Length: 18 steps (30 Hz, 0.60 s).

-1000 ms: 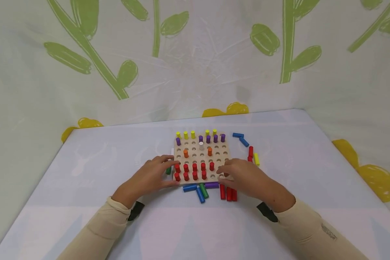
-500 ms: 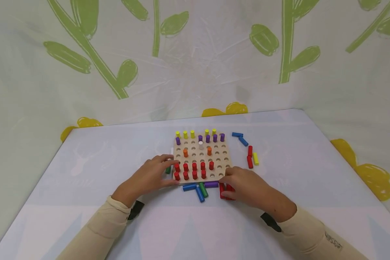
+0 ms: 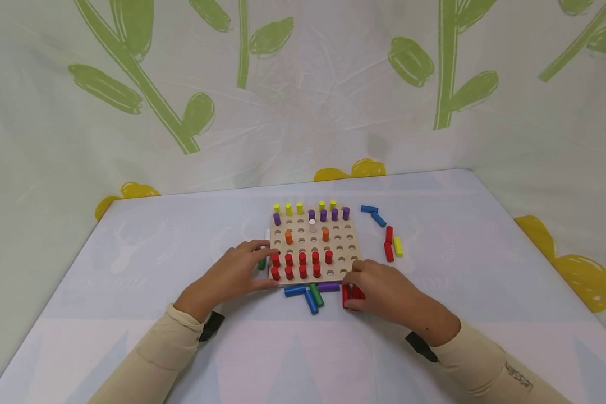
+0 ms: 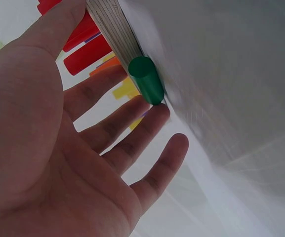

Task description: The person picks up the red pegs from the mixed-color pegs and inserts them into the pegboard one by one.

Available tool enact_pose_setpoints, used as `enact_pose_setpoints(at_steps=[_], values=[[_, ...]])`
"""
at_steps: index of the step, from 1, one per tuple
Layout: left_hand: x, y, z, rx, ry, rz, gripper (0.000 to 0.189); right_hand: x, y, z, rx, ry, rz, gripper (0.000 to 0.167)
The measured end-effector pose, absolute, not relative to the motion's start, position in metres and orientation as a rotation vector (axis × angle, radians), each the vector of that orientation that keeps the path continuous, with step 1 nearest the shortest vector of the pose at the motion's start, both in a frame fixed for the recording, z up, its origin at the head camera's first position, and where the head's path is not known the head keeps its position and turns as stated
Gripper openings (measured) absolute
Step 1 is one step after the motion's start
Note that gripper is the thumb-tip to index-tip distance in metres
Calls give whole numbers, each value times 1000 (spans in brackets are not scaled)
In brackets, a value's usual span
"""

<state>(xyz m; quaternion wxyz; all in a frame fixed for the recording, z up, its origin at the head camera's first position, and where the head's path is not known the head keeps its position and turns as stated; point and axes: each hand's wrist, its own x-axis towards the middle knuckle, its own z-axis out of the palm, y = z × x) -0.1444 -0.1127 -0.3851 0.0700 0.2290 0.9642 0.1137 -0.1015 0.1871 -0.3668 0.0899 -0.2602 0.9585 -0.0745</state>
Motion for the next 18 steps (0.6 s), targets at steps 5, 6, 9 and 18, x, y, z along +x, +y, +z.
enact_pose_setpoints(at_steps=[5,6,9,18], values=[[-145,-112,-384,669,2891,345,73,-102,187,-368,-739,2837,-253,42],[-145,-112,-384,661,2888,346,73,-102,187,-369,-735,2840,-256,41],[-144,-112,-384,657,2886,354,72,-101,186,-369,-726,2835,-285,42],[-145,-112,-384,641,2881,348,73,-96,184,-368,-684,2776,-422,38]])
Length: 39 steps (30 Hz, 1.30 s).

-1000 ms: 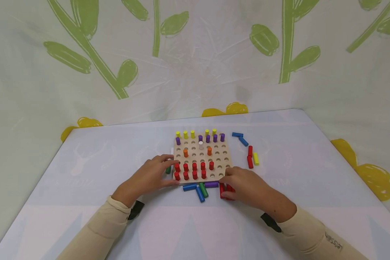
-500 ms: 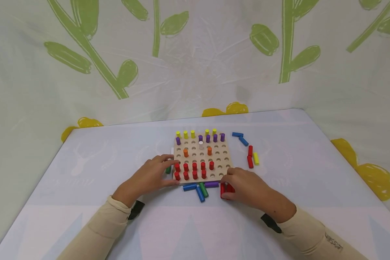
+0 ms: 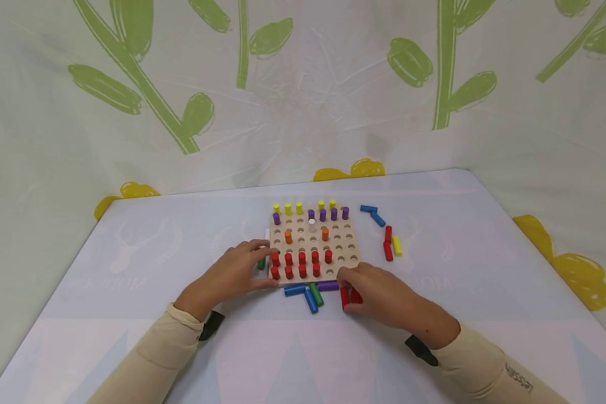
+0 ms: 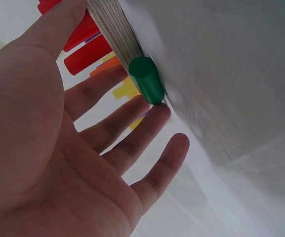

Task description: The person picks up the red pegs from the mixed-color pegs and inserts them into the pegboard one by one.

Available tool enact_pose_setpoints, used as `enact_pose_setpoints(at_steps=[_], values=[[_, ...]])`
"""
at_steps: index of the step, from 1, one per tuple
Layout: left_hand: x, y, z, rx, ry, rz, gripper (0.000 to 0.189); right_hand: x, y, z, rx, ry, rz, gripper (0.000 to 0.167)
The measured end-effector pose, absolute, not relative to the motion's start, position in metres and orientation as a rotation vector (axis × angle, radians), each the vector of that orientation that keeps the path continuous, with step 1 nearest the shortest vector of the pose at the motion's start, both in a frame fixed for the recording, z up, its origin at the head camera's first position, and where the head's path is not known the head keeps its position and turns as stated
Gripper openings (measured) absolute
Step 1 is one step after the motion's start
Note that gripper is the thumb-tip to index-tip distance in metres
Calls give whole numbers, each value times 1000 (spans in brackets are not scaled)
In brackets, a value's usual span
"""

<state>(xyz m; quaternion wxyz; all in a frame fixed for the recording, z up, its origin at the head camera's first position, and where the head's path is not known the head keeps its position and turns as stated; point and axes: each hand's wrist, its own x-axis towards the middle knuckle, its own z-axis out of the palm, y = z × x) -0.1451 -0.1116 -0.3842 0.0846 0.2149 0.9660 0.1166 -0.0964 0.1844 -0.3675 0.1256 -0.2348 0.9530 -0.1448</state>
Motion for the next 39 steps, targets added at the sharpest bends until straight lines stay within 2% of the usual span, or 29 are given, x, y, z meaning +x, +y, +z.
enact_pose_setpoints(at_steps=[7,22,39], values=[[-146,-111,-384,626,2865,349,72,-97,185,-370,-739,2684,-600,27],[-143,-111,-385,640,2881,356,71,-112,174,-362,-746,2970,-574,24],[-145,-110,-386,648,2889,333,73,-115,169,-367,-743,3007,-513,24]])
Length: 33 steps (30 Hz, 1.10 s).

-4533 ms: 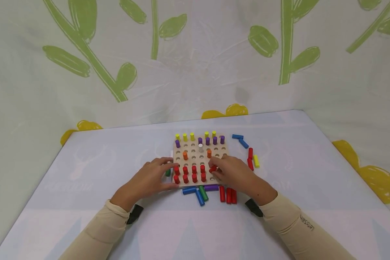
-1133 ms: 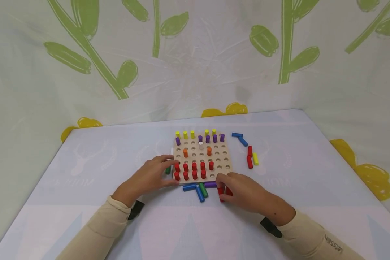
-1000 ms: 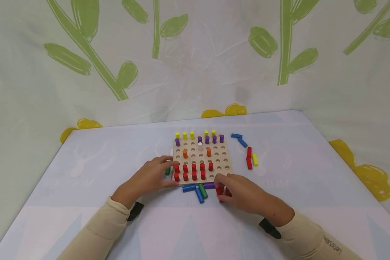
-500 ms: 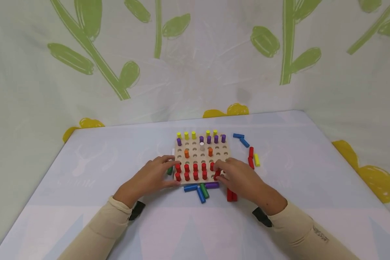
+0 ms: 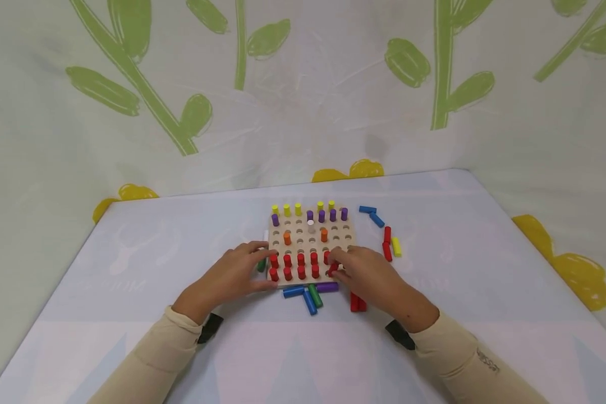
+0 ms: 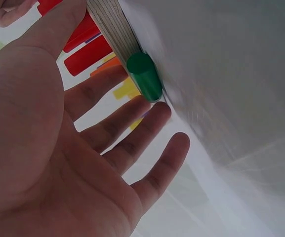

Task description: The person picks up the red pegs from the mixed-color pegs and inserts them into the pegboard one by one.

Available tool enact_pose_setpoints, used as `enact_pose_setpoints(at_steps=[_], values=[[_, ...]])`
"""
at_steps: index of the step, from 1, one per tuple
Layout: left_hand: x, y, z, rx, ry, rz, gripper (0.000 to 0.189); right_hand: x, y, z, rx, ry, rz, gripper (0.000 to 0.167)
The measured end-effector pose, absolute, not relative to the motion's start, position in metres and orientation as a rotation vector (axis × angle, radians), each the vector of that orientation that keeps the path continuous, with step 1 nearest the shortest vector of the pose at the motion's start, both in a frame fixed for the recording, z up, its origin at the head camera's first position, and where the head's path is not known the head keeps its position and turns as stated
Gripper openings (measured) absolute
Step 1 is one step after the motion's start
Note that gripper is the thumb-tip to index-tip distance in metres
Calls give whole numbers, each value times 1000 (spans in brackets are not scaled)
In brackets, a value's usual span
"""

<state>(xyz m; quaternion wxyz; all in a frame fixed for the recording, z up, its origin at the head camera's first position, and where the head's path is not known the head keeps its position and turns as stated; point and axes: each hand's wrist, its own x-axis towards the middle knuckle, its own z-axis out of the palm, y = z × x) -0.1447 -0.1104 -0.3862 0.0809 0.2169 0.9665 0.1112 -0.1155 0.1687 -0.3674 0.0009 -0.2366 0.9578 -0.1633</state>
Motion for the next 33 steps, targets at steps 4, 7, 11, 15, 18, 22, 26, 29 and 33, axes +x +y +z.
enact_pose_setpoints(at_steps=[4,7,11,15,18,22,26,29,33], values=[[-144,-111,-387,656,2896,329,73,-115,167,-367,-745,3017,-485,24],[-145,-111,-386,652,2895,337,74,-115,167,-367,-747,3021,-475,24],[-145,-111,-386,650,2885,353,74,-116,167,-367,-753,3022,-464,24],[-145,-111,-387,645,2886,340,74,-116,167,-368,-765,3020,-443,24],[-145,-111,-386,647,2894,334,74,-118,167,-369,-775,3023,-413,24],[-145,-110,-385,648,2894,342,74,-118,167,-369,-771,3013,-387,25],[-145,-110,-384,635,2887,343,75,-118,167,-369,-753,2991,-396,25],[-145,-110,-385,631,2883,341,74,-117,167,-369,-750,2977,-401,25],[-144,-110,-385,632,2880,350,74,-116,168,-369,-756,2973,-416,25]])
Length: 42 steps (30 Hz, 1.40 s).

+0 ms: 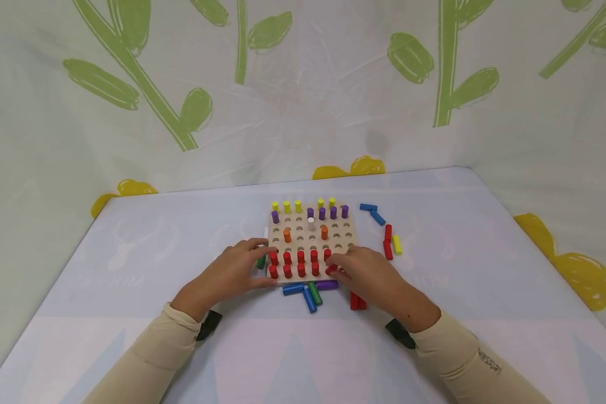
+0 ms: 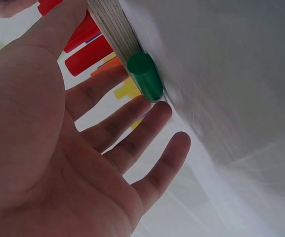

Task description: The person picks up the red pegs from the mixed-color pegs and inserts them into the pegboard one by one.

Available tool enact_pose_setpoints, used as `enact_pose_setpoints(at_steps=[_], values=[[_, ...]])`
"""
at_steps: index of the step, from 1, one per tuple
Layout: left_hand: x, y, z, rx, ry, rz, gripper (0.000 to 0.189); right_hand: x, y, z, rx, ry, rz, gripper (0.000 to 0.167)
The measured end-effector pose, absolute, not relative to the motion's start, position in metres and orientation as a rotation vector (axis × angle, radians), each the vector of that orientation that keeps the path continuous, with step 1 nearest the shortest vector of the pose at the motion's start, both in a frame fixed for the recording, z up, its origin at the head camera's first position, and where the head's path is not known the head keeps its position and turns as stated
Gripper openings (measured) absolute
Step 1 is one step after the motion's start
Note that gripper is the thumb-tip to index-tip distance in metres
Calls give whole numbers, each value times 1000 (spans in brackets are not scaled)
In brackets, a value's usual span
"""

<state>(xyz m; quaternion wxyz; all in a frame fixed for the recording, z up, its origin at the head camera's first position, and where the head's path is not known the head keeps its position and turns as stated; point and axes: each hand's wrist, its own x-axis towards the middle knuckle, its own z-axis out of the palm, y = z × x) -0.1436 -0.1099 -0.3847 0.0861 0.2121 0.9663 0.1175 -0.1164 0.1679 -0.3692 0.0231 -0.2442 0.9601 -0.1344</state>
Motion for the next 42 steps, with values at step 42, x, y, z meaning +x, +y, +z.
enact_pose_setpoints(at_steps=[42], values=[[-142,-110,-385,669,2905,344,73,-99,205,-365,-709,2846,-248,45]])
